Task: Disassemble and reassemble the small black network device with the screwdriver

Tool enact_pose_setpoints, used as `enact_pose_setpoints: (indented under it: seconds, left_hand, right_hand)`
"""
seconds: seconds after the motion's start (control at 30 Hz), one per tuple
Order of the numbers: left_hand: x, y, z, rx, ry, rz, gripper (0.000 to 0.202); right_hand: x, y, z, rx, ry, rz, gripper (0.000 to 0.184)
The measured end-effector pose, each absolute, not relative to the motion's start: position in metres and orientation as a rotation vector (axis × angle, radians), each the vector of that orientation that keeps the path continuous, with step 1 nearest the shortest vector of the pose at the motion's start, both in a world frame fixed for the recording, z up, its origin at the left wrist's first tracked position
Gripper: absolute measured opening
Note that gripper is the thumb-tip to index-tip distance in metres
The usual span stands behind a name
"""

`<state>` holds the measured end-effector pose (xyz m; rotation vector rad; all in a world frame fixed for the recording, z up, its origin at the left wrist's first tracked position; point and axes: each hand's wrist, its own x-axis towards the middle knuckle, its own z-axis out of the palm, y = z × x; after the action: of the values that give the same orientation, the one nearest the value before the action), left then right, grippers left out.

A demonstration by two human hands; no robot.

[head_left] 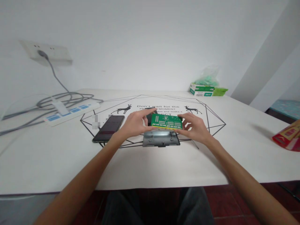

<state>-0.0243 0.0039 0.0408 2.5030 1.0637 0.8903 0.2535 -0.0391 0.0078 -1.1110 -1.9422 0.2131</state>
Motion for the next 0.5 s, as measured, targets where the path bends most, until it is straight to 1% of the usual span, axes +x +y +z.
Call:
enact_pose_setpoints:
  seconds: [0.1, 0.2, 0.3, 0.4, 0.5]
  left_hand:
    - [-0.018, -0.002, 0.036, 2.835, 1.107, 1.001, 0.064]
    - [-0.014, -0.006, 0.035, 2.965, 1.153, 1.037, 0.060]
    - [-0.015, -0.006, 0.036, 2.976, 1.170, 1.010, 0.054]
    - [-0.020, -0.004, 0.040, 2.926, 1.140, 0.857, 0.047]
    - [-0.027, -0.001, 0.046, 2.876, 1.064, 0.581, 0.048]
  right_hand:
    - [0.252, -0.037, 0.002, -1.088, -1.993, -0.042, 0.047]
    - [0.250, -0.040, 0.001, -1.103, -1.980, -0.144, 0.044]
    - [0.248, -0.043, 0.002, -1.149, -1.960, -0.209, 0.045]
    - [0.248, -0.045, 0.005, -1.194, -1.990, -0.169, 0.047]
    - [0.248, -0.046, 0.008, -1.206, -2.051, 0.075, 0.047]
